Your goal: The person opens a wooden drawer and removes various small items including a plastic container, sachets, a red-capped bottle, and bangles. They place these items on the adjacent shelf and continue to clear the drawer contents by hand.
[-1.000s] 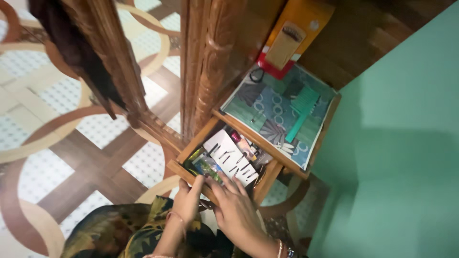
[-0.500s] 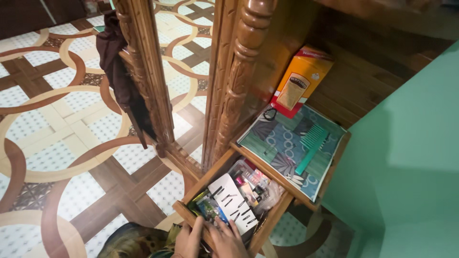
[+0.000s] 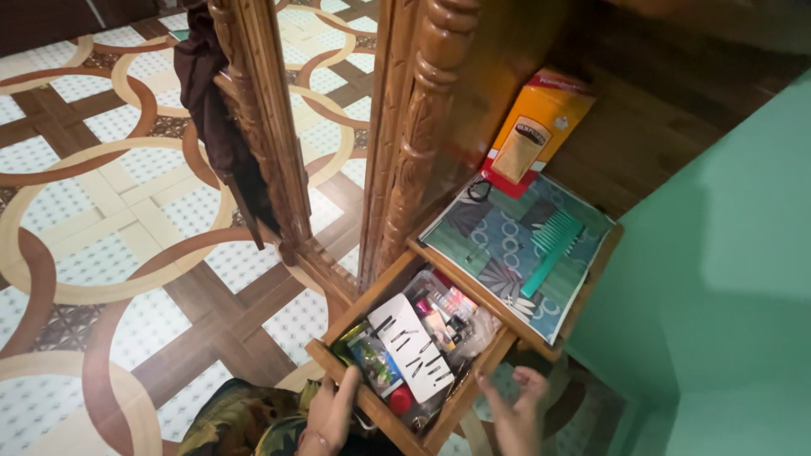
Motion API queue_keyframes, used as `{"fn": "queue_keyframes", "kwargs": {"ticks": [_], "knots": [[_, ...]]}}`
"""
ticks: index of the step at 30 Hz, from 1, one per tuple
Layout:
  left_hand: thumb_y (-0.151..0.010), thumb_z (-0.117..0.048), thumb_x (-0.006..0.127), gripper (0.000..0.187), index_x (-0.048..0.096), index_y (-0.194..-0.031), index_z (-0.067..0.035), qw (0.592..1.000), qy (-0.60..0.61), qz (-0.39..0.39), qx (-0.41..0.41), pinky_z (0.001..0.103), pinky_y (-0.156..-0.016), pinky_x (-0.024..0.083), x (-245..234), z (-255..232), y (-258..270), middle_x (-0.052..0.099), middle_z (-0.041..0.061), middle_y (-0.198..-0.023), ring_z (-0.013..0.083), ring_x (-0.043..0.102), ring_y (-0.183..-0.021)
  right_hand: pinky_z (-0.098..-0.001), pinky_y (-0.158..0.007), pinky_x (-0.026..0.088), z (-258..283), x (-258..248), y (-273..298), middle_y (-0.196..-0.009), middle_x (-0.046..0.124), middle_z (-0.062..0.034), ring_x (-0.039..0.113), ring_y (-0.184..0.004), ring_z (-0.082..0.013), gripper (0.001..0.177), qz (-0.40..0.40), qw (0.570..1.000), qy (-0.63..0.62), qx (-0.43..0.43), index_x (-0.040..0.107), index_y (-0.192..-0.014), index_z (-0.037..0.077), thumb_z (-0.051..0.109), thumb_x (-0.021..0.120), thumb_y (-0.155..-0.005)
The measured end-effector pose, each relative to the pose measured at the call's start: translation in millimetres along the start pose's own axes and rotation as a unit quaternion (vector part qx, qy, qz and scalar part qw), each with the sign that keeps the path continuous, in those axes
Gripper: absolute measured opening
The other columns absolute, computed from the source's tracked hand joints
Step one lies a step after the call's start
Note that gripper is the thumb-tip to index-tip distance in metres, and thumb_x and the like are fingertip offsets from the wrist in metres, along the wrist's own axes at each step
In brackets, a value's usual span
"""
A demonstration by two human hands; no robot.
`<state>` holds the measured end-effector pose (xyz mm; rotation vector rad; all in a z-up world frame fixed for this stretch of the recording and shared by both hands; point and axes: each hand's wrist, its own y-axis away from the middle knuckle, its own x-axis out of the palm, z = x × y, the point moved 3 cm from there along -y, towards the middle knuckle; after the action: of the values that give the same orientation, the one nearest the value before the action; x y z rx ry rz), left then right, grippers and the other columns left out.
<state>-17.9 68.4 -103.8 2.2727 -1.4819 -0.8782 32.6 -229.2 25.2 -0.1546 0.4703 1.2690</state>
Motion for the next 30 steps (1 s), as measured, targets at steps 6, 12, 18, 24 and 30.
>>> {"fn": "queue_keyframes", "kwargs": {"ticks": [6, 12, 18, 24, 30], "knots": [[-0.084, -0.062, 0.057, 0.076, 0.061, -0.134, -0.006, 1.0, -0.028, 0.001, 0.003, 0.042, -0.093, 0.054, -7.5, -33.4, 23.9, 0.078, 0.024, -0.105, 0.0375, 0.075, -0.1, -0.0465, -0.096, 0.051, -36.1, 28.2, -24.6, -0.128, 0.068, -0.0082, 0.067, -0.108, -0.0236, 0.07, 0.196, 0.888, -0.278, 0.309, 0.062, -0.132, 0.015, 0.052, 0.074, -0.073], [-0.082, -0.068, 0.056, 0.08, 0.059, -0.135, -0.008, 0.998, -0.061, 0.01, -0.024, 0.043, -0.1, 0.051, -34.8, -60.9, 47.5, 0.077, 0.023, -0.111, 0.0387, 0.072, -0.108, -0.0514, -0.091, 0.05, -49.5, 42.6, -17.1, -0.114, 0.073, -0.0129, 0.067, -0.101, -0.0318, 0.067, 0.192, 0.881, -0.26, 0.344, 0.065, -0.129, 0.013, 0.051, 0.07, -0.074], [-0.081, -0.071, 0.055, 0.085, 0.061, -0.131, -0.003, 0.996, -0.085, 0.002, -0.015, 0.044, -0.104, 0.05, -59.0, -80.6, 66.9, 0.072, 0.026, -0.12, 0.0404, 0.067, -0.119, -0.0551, -0.087, 0.052, -25.7, 48.4, 0.8, -0.11, 0.073, -0.0102, 0.068, -0.098, -0.0298, 0.058, 0.154, 0.882, -0.267, 0.358, 0.066, -0.125, 0.015, 0.047, 0.066, -0.077], [-0.084, -0.073, 0.054, 0.086, 0.066, -0.123, 0.002, 0.992, -0.128, 0.001, -0.004, 0.043, -0.105, 0.049, -72.5, -102.4, 77.9, 0.07, 0.029, -0.119, 0.0409, 0.065, -0.12, -0.0512, -0.083, 0.055, -4.2, 50.3, 7.9, -0.108, 0.073, -0.0117, 0.067, -0.096, -0.0313, 0.055, 0.193, 0.859, -0.322, 0.347, 0.066, -0.123, 0.01, 0.044, 0.063, -0.08], [-0.083, -0.076, 0.052, 0.087, 0.069, -0.117, 0.002, 0.984, -0.178, -0.016, -0.014, 0.046, -0.102, 0.051, -99.0, -113.6, 86.5, 0.073, 0.029, -0.111, 0.042, 0.068, -0.114, -0.0513, -0.09, 0.054, -5.7, 61.1, 19.0, -0.114, 0.071, -0.0124, 0.067, -0.103, -0.0316, 0.053, 0.159, 0.873, -0.325, 0.326, 0.063, -0.127, 0.012, 0.038, 0.062, -0.08]]}}
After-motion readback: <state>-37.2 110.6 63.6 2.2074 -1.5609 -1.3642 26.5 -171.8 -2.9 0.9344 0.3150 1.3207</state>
